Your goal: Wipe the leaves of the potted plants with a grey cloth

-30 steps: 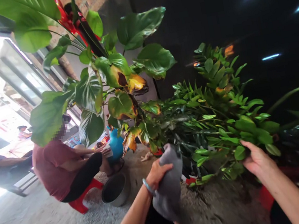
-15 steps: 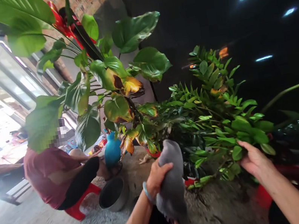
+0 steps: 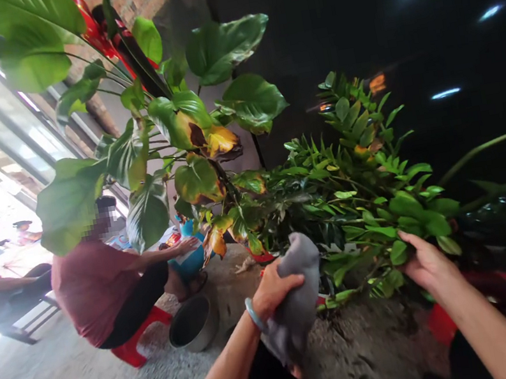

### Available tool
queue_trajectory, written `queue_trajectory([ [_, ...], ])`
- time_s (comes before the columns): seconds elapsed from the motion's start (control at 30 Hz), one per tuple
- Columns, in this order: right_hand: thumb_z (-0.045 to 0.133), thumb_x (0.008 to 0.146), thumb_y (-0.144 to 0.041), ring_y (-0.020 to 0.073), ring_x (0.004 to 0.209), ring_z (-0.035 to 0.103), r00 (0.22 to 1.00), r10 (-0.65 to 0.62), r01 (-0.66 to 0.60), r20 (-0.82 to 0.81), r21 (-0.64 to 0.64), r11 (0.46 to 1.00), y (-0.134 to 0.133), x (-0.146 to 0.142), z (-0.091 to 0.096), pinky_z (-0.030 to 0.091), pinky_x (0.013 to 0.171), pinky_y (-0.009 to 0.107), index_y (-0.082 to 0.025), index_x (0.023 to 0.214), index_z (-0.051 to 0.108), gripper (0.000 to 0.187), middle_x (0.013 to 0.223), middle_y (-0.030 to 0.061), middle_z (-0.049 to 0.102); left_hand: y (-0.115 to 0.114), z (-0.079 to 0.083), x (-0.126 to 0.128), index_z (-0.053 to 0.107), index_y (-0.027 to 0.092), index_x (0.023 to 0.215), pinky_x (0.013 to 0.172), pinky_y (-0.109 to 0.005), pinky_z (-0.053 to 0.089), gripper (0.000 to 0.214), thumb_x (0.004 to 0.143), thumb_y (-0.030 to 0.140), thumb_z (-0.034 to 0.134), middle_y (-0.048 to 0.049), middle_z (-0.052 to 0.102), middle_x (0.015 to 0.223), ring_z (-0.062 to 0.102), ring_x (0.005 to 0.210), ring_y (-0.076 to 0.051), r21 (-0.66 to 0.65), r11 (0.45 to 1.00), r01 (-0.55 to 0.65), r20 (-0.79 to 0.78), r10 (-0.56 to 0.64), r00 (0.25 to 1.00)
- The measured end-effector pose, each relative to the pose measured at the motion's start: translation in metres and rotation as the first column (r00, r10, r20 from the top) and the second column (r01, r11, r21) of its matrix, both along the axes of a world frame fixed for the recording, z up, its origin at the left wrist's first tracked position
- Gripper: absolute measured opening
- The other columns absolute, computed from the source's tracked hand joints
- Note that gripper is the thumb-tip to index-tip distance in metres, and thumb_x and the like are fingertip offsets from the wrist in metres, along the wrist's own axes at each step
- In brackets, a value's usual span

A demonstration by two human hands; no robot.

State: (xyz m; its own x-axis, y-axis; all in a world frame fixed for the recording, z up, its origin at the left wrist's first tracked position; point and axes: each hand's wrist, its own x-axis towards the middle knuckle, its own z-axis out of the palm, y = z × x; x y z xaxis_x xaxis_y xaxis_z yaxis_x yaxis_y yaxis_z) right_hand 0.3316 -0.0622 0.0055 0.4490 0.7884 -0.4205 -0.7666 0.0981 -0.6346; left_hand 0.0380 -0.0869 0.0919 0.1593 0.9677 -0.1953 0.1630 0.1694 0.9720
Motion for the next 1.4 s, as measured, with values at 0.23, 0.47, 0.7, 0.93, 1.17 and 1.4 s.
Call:
queue_trajectory([
  [0.23, 0.062, 0.065, -0.005, 0.0219, 0.061, 0.071, 1.0, 0.015, -0.016, -0.006, -0.081, 0.997, -0.007, 0.0, 0.014, 0.062, 0.066, 0.037, -0.022, 0.073, 0.061, 0.018, 0.057, -0.0029, 0.067, 0.011, 0.05, 0.013, 0.068, 0.015, 0.102, 0.068, -0.027, 0.05, 0.053, 0.054, 0.034, 0.082, -0.0023, 0.07, 0.083, 0.062, 0.072, -0.017, 0.234, 0.972, -0.019, 0.171, -0.022, 0.985],
  [0.47, 0.065, 0.062, -0.006, 0.022, 0.066, 0.072, 1.0, 0.009, -0.009, -0.015, -0.05, 0.999, -0.009, -0.005, 0.019, 0.062, 0.065, 0.035, -0.021, 0.081, 0.064, 0.024, 0.059, -0.0036, 0.069, 0.03, 0.011, 0.036, 0.071, 0.017, 0.083, 0.062, -0.026, 0.048, 0.034, 0.051, 0.025, 0.081, -0.0002, 0.069, 0.072, 0.06, 0.068, -0.018, 0.151, 0.989, -0.001, 0.03, -0.004, 1.0],
  [0.7, 0.061, 0.069, -0.007, 0.0199, 0.054, 0.068, 0.998, 0.053, -0.055, -0.017, -0.119, 0.991, -0.014, 0.001, 0.023, 0.062, 0.062, 0.036, -0.022, 0.075, 0.063, 0.017, 0.055, -0.0035, 0.068, 0.005, 0.039, 0.011, 0.072, 0.016, 0.097, 0.065, -0.027, 0.05, 0.048, 0.053, 0.032, 0.083, -0.0026, 0.071, 0.081, 0.063, 0.07, -0.018, 0.069, 0.986, 0.154, 0.166, -0.163, 0.973],
  [0.93, 0.063, 0.065, -0.006, 0.0205, 0.06, 0.071, 1.0, 0.029, -0.029, -0.01, -0.064, 0.998, -0.01, -0.007, 0.023, 0.062, 0.061, 0.034, -0.021, 0.079, 0.063, 0.021, 0.057, -0.0044, 0.068, 0.04, 0.013, 0.044, 0.07, 0.016, 0.09, 0.068, -0.027, 0.048, 0.039, 0.053, 0.026, 0.078, -0.0012, 0.07, 0.078, 0.06, 0.073, -0.019, 0.229, 0.973, -0.014, 0.132, -0.016, 0.991],
  [1.17, 0.061, 0.067, -0.007, 0.019, 0.054, 0.067, 0.999, 0.042, -0.043, -0.025, -0.059, 0.997, -0.017, 0.002, 0.023, 0.061, 0.062, 0.035, -0.021, 0.078, 0.064, 0.018, 0.058, -0.0029, 0.069, 0.002, -0.004, 0.01, 0.073, 0.018, 0.08, 0.06, -0.026, 0.047, 0.031, 0.051, 0.025, 0.079, 0.0005, 0.069, 0.07, 0.059, 0.063, -0.016, -0.012, 0.971, 0.24, 0.003, -0.24, 0.971],
  [1.4, 0.053, 0.083, -0.035, 0.0194, 0.05, 0.062, 0.998, 0.016, -0.013, -0.063, 0.056, 0.998, -0.013, 0.004, 0.021, 0.057, 0.065, 0.041, -0.024, 0.091, 0.066, 0.019, 0.065, -0.0015, 0.07, 0.031, 0.029, 0.031, 0.067, 0.015, 0.104, 0.069, -0.029, 0.049, 0.051, 0.058, 0.036, 0.078, -0.0025, 0.069, 0.084, 0.06, 0.072, -0.017, 0.227, 0.974, -0.021, 0.235, -0.034, 0.971],
])
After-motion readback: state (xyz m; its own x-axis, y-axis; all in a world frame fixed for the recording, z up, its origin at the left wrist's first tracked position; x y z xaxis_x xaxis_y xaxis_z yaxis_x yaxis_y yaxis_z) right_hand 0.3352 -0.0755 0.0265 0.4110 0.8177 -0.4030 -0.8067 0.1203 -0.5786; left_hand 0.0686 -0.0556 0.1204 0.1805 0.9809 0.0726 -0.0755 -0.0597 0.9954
